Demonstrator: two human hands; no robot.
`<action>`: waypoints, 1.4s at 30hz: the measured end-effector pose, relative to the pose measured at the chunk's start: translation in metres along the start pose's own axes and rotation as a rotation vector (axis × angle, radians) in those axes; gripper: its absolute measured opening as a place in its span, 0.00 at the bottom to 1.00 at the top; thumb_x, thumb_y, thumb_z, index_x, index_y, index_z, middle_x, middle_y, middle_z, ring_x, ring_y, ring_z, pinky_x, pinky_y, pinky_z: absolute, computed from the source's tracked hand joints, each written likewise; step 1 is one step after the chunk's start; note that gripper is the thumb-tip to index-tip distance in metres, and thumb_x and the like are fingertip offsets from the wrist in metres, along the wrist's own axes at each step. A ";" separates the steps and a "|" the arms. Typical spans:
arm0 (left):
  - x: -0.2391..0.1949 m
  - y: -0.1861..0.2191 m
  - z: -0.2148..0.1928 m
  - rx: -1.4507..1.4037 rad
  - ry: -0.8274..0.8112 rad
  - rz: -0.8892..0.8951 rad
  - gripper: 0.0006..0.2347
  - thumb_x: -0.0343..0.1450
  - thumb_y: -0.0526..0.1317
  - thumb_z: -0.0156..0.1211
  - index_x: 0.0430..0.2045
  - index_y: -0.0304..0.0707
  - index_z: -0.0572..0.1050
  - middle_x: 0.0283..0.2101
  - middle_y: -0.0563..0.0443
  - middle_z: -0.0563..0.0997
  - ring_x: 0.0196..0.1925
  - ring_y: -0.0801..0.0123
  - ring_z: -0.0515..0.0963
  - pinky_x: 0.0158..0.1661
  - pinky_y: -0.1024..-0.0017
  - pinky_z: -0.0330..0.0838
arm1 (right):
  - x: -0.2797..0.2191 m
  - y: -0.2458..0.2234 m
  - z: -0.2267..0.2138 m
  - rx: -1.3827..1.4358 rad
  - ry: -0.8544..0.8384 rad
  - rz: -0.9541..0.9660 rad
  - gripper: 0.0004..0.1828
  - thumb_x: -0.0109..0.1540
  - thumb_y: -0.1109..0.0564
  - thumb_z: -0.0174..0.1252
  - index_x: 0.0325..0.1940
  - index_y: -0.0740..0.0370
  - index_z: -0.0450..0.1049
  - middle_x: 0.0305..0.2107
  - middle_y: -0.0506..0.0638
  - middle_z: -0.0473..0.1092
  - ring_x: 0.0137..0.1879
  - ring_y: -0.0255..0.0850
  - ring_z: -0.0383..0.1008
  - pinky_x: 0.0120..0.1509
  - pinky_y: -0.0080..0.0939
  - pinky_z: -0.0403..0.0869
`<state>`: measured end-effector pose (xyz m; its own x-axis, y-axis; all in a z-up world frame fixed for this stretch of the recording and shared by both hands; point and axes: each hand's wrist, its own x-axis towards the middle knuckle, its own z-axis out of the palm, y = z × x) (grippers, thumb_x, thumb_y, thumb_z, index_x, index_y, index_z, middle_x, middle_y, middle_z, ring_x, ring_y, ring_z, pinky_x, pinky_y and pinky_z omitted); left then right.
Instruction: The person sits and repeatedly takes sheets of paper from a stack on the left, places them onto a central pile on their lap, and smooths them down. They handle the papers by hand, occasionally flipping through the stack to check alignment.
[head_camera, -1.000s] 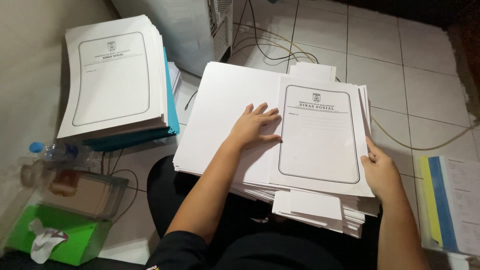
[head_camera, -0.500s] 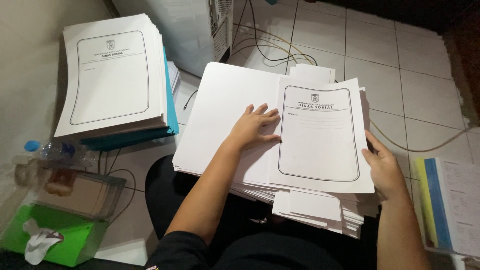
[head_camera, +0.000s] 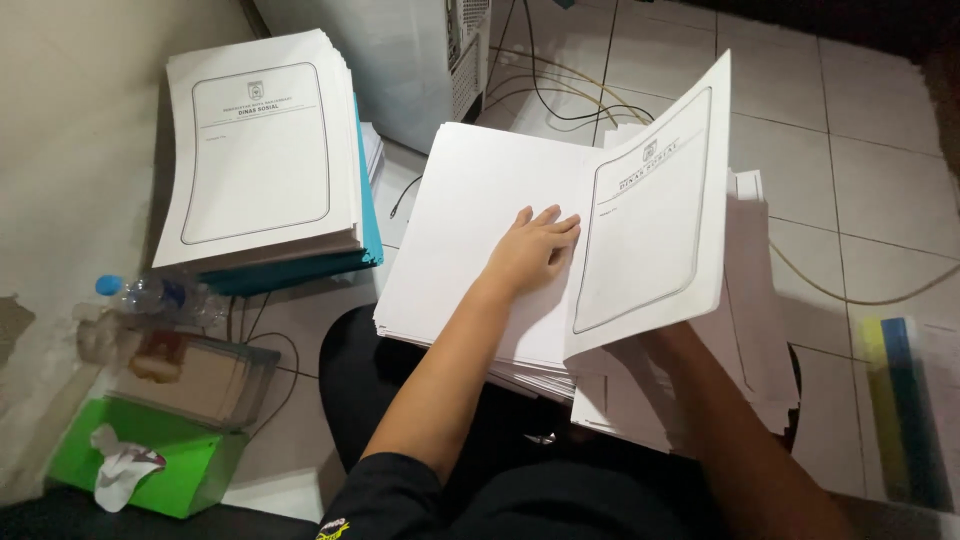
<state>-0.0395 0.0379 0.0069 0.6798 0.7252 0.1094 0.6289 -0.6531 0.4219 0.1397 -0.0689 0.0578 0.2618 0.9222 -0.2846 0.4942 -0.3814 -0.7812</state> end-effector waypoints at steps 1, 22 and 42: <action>-0.002 0.002 -0.004 0.013 -0.004 -0.002 0.20 0.73 0.42 0.58 0.61 0.64 0.73 0.68 0.67 0.71 0.75 0.71 0.62 0.74 0.56 0.47 | -0.005 -0.006 0.017 -0.138 -0.026 -0.030 0.27 0.75 0.40 0.32 0.71 0.60 0.54 0.63 0.52 0.53 0.67 0.51 0.50 0.67 0.54 0.46; -0.041 0.012 -0.081 -0.180 0.311 -0.227 0.22 0.78 0.50 0.47 0.65 0.40 0.68 0.69 0.35 0.68 0.73 0.42 0.63 0.68 0.42 0.54 | -0.056 -0.026 0.056 -0.804 -0.176 -0.263 0.40 0.72 0.36 0.33 0.82 0.58 0.37 0.78 0.63 0.33 0.82 0.60 0.28 0.78 0.69 0.29; -0.003 -0.023 0.026 0.177 0.346 -0.198 0.20 0.73 0.39 0.47 0.62 0.42 0.70 0.67 0.39 0.71 0.73 0.50 0.67 0.70 0.47 0.57 | 0.135 -0.049 0.048 -0.893 -0.022 -0.353 0.42 0.72 0.36 0.28 0.80 0.70 0.44 0.78 0.65 0.39 0.84 0.51 0.35 0.84 0.51 0.35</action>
<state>-0.0460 0.0453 -0.0264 0.3920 0.8508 0.3501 0.8099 -0.4996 0.3073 0.1111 0.0777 0.0305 -0.0342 0.9907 -0.1318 0.9931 0.0190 -0.1153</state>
